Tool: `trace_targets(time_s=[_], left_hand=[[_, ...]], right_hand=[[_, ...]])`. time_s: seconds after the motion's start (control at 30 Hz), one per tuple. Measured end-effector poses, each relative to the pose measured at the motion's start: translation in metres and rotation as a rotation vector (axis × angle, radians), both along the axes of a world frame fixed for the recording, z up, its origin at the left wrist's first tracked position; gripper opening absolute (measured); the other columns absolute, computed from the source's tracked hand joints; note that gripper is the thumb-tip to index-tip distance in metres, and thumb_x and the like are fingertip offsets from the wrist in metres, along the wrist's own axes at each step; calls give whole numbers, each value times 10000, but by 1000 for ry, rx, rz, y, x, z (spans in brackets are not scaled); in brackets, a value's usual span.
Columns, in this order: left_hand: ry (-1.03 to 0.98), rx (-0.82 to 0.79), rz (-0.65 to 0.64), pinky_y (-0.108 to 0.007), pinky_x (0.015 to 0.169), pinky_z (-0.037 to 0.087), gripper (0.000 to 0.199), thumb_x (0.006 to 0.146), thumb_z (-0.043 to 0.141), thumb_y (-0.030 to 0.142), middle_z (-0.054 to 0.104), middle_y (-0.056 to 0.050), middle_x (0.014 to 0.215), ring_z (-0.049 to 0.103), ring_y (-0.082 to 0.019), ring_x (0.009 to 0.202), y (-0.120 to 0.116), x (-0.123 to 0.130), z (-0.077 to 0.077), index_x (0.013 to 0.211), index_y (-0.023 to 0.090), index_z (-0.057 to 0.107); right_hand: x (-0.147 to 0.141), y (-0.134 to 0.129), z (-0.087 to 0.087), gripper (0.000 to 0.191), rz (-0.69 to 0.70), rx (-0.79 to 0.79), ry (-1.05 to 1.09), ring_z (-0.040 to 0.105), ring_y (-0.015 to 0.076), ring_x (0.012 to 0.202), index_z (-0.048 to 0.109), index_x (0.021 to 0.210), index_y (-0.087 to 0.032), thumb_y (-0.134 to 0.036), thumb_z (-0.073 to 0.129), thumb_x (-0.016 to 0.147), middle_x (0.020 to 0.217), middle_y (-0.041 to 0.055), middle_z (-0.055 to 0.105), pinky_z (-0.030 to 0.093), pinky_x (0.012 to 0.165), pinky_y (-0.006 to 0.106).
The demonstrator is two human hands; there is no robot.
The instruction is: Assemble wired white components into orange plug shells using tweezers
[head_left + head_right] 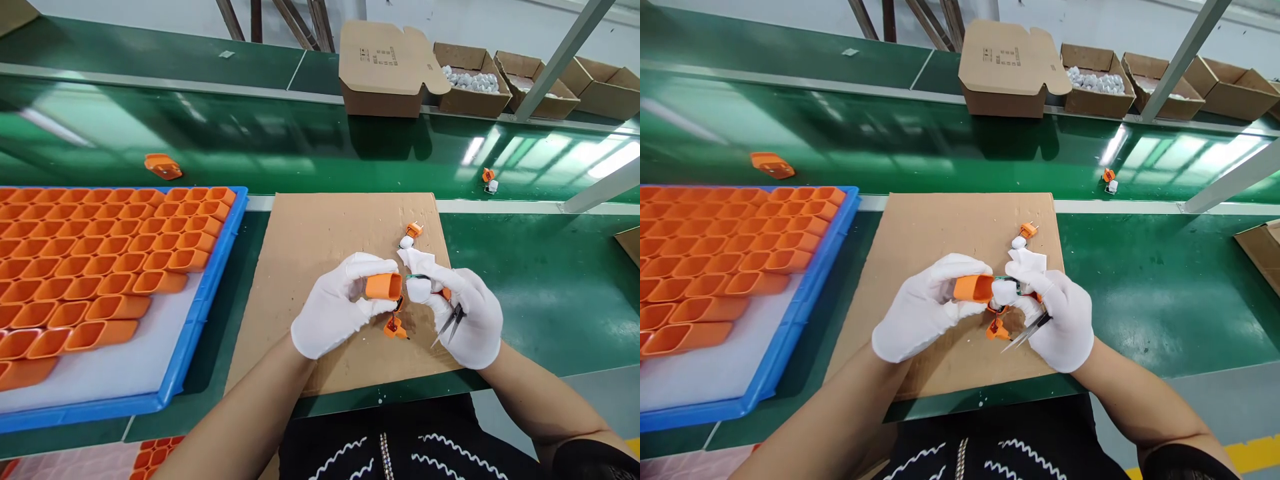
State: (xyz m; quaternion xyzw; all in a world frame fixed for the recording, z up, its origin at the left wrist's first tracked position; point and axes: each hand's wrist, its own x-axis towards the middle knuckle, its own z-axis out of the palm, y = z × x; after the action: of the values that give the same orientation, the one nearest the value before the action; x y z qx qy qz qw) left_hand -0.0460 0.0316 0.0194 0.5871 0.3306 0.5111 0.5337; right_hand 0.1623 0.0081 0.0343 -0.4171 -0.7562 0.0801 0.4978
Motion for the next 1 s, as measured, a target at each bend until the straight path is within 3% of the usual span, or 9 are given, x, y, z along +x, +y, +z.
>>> trace_targets(time_s=[0.1, 0.23, 0.37, 0.53, 0.63, 0.83, 1.0], left_hand=[[-21, 69, 11, -313, 835, 600, 387, 742, 833, 96, 709, -55, 1103, 684, -187, 998, -1, 1, 0, 1077, 272, 752], [-114, 43, -22, -311, 799, 635, 395, 770, 799, 60, 695, -52, 1147, 723, -212, 1019, -3, 2, 1, 1087, 289, 749], [-180, 15, -54, -296, 772, 656, 406, 775, 784, 32, 695, -34, 1146, 741, -224, 1026, -3, 4, 4, 1074, 305, 758], [-272, -151, -58, -296, 753, 657, 350, 737, 850, 77, 731, -41, 1083, 759, -244, 989, -3, 5, 8, 1022, 243, 732], [-322, -272, -91, -343, 756, 654, 310, 787, 845, 186, 745, -53, 1037, 768, -240, 910, -3, 4, 9, 1048, 214, 681], [-273, -416, -284, -267, 681, 588, 313, 918, 724, 300, 718, -18, 808, 672, -119, 650, -2, -1, 6, 1214, 230, 650], [-228, -340, -276, -284, 721, 591, 308, 919, 712, 261, 730, -30, 915, 686, -144, 756, -2, -2, 4, 1227, 282, 697]], right_hand=[[2, -2, 0, 416, -8, 10, -46, 658, 123, 711, 618, 1328, -304, -150, 657, 943, 835, -13, 688, 561, 642, 249], [4, -2, -4, 437, 9, -99, 13, 667, 140, 739, 595, 1367, -313, -192, 649, 950, 863, -2, 692, 588, 697, 289], [3, -2, -5, 462, -5, -42, -7, 651, 137, 718, 591, 1374, -328, -184, 662, 942, 826, -12, 668, 570, 659, 275], [1, -1, -4, 456, -2, -60, 29, 665, 141, 745, 597, 1361, -339, -184, 675, 940, 836, -16, 662, 583, 685, 283], [2, -1, -2, 434, -8, -40, 33, 683, 140, 783, 618, 1325, -319, -158, 685, 927, 902, -2, 693, 589, 722, 280], [2, -1, 0, 369, 0, -95, 39, 691, 148, 750, 637, 1296, -301, -192, 657, 945, 880, 6, 706, 597, 686, 287], [-2, -3, 3, 342, -32, -22, 19, 652, 116, 701, 648, 1263, -303, -164, 661, 951, 827, -16, 664, 559, 638, 247]])
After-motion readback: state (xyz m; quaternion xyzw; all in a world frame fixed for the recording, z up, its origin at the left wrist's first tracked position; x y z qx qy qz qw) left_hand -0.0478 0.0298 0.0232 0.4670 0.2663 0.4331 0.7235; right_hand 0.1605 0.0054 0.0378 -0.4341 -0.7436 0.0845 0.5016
